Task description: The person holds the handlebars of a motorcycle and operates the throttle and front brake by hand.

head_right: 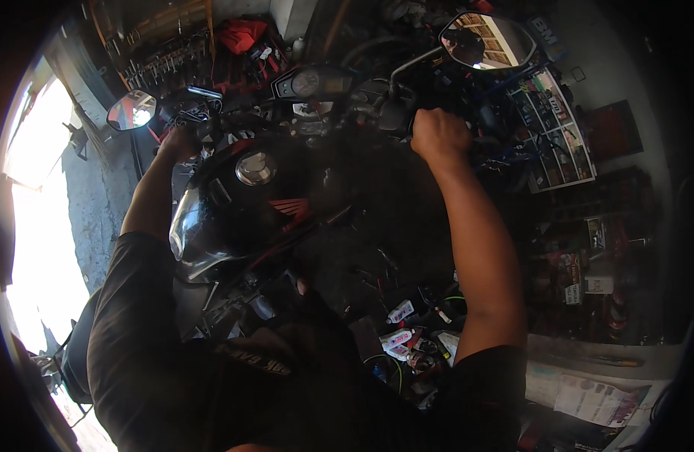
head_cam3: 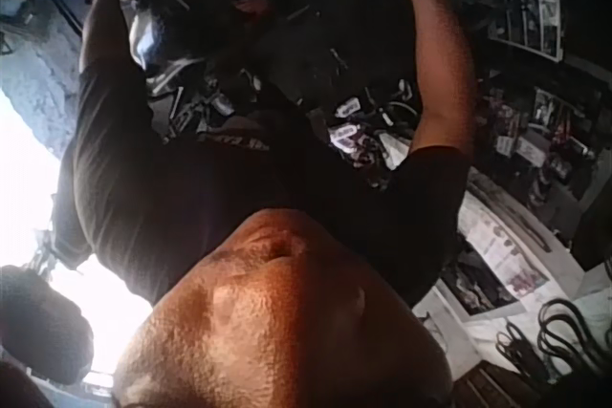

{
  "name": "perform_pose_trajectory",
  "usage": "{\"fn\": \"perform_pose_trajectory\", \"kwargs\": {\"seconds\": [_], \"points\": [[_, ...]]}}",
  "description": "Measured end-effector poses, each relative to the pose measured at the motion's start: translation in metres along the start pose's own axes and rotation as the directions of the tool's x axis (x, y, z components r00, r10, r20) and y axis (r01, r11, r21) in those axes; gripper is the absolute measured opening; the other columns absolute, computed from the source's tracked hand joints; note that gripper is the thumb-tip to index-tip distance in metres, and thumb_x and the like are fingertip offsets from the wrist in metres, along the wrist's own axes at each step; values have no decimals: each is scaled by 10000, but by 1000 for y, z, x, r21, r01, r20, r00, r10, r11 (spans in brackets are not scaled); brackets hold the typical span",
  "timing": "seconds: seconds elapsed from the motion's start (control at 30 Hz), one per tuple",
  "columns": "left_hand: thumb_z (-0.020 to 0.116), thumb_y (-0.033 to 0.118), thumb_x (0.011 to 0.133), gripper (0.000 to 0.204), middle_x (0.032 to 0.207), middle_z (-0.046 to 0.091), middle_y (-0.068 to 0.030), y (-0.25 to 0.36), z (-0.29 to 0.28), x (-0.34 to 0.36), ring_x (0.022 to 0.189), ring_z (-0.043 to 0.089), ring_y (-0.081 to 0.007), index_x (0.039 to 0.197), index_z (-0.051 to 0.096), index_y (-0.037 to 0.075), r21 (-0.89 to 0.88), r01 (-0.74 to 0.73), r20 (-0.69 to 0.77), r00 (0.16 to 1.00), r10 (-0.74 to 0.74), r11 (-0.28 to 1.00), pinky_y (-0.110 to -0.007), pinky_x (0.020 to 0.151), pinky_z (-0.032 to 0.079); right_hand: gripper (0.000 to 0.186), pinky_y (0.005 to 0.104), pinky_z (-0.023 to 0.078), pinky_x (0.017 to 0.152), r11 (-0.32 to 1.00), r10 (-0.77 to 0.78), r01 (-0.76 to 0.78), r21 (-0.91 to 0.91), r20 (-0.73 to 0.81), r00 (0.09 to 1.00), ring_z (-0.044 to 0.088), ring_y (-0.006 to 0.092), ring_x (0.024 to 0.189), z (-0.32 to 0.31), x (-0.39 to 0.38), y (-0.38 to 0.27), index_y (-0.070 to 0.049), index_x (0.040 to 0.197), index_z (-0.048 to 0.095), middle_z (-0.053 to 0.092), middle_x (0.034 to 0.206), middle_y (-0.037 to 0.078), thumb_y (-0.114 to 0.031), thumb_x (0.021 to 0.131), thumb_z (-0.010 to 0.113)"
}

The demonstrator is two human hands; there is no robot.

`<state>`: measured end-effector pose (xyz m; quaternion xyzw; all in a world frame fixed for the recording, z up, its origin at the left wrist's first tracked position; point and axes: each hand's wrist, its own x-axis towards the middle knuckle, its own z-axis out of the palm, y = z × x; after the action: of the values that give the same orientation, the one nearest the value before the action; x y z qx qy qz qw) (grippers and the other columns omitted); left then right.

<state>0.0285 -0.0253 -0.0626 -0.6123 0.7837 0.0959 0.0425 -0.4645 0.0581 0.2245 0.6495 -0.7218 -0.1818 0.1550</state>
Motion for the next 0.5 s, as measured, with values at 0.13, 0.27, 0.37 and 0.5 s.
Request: {"fn": "perform_pose_trajectory", "kwargs": {"seconds": [0.13, 0.27, 0.37, 0.5], "points": [[675, 332, 829, 396, 1173, 720, -240, 2, -3, -1, 1148, 679, -396, 1079, 758, 36, 0, 30, 27, 999, -30, 1000, -492, 980, 557, 257, 451, 599, 928, 1000, 10, -9, 5, -63, 998, 740, 361, 1075, 6, 0, 0, -99, 1101, 791, 769, 1124, 163, -145, 858, 722], [674, 330, 830, 388, 1184, 717, -239, 11, -13, -11, 1150, 678, -399, 1089, 761, 54, -162, 144, -9, 989, -148, 976, -499, 983, 553, 280, 461, 592, 943, 1000, -18, 16, 20, 100, 995, 728, 365, 1108, -4, 7, 3, -91, 1109, 787, 757, 1169, 172, -126, 844, 705], [673, 333, 830, 390, 1189, 716, -236, 16, -19, -14, 1153, 675, -402, 1099, 760, 64, -193, 186, -7, 981, -191, 963, -499, 986, 552, 292, 467, 587, 955, 999, -4, -2, 38, 153, 988, 715, 365, 1141, -13, 10, 2, -87, 1107, 788, 747, 1201, 175, -115, 831, 699], [667, 330, 832, 391, 1193, 716, -231, 16, -20, -14, 1156, 672, -403, 1107, 755, 66, -140, 177, 25, 984, -175, 974, -500, 989, 550, 289, 465, 587, 959, 999, 6, -12, 40, 131, 991, 712, 364, 1148, -14, 4, 0, -87, 1103, 790, 749, 1198, 168, -117, 828, 706]]}}
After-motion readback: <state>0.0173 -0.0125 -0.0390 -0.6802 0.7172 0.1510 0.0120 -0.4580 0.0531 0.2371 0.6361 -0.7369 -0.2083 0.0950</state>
